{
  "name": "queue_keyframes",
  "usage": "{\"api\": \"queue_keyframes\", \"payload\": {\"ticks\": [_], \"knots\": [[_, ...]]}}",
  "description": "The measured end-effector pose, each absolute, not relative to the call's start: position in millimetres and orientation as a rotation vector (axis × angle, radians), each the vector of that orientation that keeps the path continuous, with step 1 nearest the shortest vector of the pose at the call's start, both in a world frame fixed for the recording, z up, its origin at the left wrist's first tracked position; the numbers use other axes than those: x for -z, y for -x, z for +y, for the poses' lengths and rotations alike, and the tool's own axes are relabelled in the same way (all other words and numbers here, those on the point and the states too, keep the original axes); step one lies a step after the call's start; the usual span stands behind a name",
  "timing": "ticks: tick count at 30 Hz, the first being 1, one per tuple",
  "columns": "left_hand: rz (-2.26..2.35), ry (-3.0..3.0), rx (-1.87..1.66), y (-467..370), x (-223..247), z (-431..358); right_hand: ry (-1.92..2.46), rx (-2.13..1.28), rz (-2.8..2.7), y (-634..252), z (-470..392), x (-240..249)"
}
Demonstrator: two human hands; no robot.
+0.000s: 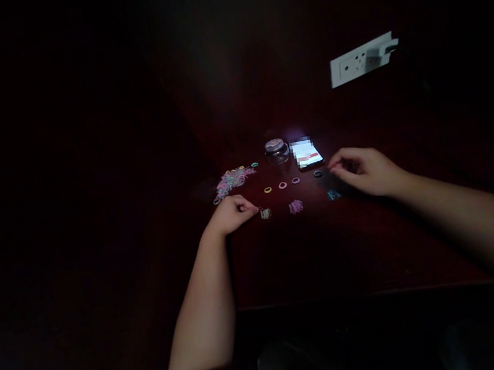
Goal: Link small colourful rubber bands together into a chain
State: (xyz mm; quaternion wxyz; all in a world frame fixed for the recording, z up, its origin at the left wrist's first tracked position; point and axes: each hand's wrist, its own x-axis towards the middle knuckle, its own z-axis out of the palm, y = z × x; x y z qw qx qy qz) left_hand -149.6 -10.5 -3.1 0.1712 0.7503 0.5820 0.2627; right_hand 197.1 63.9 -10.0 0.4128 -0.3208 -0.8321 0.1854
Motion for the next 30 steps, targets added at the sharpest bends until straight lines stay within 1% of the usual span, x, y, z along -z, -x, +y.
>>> {"api": "queue_keyframes", "payload": {"ticks": [5, 11, 16, 23, 30], "knots": [[1.628, -2.158, -0.623, 147, 2, -11, 0.79, -0.466, -2.087, -197, 64, 9], [1.709, -2.081, -0.854, 145, 3, -9, 0.805, -0.495, -2.076, -195, 61, 8], [1.546, -2.086, -0.773, 142, 6, -10, 0.787, -0.49, -2.073, -195, 62, 8], [1.498, -2.099, -0.636, 142, 5, -14, 0.812, -0.461, -2.077, -195, 58, 6], [1.512, -2.104, -0.656, 145, 12, -7, 0.743, -0.483, -2.085, -195, 62, 9]]}}
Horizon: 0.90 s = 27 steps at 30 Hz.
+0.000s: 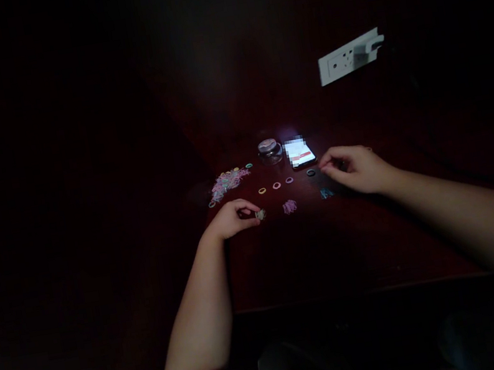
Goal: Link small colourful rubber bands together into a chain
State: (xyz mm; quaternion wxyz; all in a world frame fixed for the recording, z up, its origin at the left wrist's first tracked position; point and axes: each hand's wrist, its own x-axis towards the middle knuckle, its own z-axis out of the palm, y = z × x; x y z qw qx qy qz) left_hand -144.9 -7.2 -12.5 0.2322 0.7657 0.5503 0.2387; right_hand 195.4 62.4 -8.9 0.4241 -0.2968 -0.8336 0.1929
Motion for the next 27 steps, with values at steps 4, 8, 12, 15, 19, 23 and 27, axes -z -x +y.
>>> {"api": "queue_keyframes", "payload": {"ticks": [4, 8, 12, 15, 19, 23, 27], "knots": [[1.509, -2.095, -0.691, 145, 14, -6, 0.733, -0.467, -2.09, -196, 63, 9], [1.441, -2.099, -0.744, 143, 12, -7, 0.722, -0.458, -2.1, -197, 64, 10], [1.373, -2.106, -0.784, 143, 15, -4, 0.719, -0.48, -2.09, -197, 65, 11], [1.386, -2.082, -0.761, 145, 19, 0, 0.716, -0.494, -2.093, -196, 65, 11], [1.45, -2.061, -0.688, 146, 21, 1, 0.725, -0.516, -2.089, -195, 63, 10], [1.464, -2.078, -0.654, 144, 19, 0, 0.732, -0.533, -2.085, -194, 62, 9], [1.531, -2.067, -0.765, 147, 21, 3, 0.731, -0.529, -2.1, -195, 61, 8]]}}
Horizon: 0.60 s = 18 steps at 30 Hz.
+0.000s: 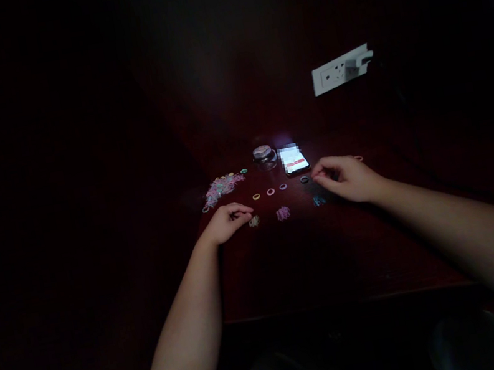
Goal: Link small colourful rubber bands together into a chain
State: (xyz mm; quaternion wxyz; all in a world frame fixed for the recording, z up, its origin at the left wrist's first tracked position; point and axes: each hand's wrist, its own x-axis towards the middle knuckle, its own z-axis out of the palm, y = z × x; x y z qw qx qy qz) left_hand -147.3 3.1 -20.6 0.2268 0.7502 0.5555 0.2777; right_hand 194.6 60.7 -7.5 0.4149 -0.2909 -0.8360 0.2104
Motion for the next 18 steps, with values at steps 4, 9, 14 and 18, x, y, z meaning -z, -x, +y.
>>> {"api": "queue_keyframes", "payload": {"ticks": [4, 9, 14, 18], "knots": [[1.918, -2.004, -0.841, 161, 30, 12, 0.754, -0.471, -2.118, -196, 60, 6], [2.318, -1.855, -0.528, 168, 36, 16, 0.761, -0.473, -2.114, -196, 59, 6], [2.401, -1.724, -0.246, 153, 30, 9, 0.761, -0.477, -2.117, -195, 60, 6], [2.441, -1.668, -0.204, 147, 25, 7, 0.768, -0.483, -2.112, -195, 59, 5]]}}
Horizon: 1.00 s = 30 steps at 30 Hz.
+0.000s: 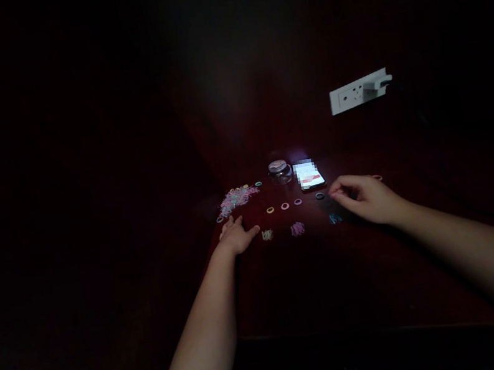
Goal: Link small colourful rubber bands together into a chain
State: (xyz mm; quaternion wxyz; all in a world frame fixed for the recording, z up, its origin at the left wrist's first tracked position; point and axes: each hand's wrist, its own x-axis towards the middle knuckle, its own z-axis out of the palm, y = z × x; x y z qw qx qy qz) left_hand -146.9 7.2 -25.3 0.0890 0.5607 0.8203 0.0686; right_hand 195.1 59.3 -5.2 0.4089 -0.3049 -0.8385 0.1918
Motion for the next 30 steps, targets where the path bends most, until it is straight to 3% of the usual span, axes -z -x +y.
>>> {"api": "queue_keyframes", "payload": {"ticks": [21, 30], "knots": [[2.684, -1.563, -0.665, 181, 42, 28, 0.739, -0.484, -2.1, -196, 59, 6], [2.181, -1.544, -1.479, 185, 43, 31, 0.701, -0.499, -2.091, -195, 60, 6]]}}
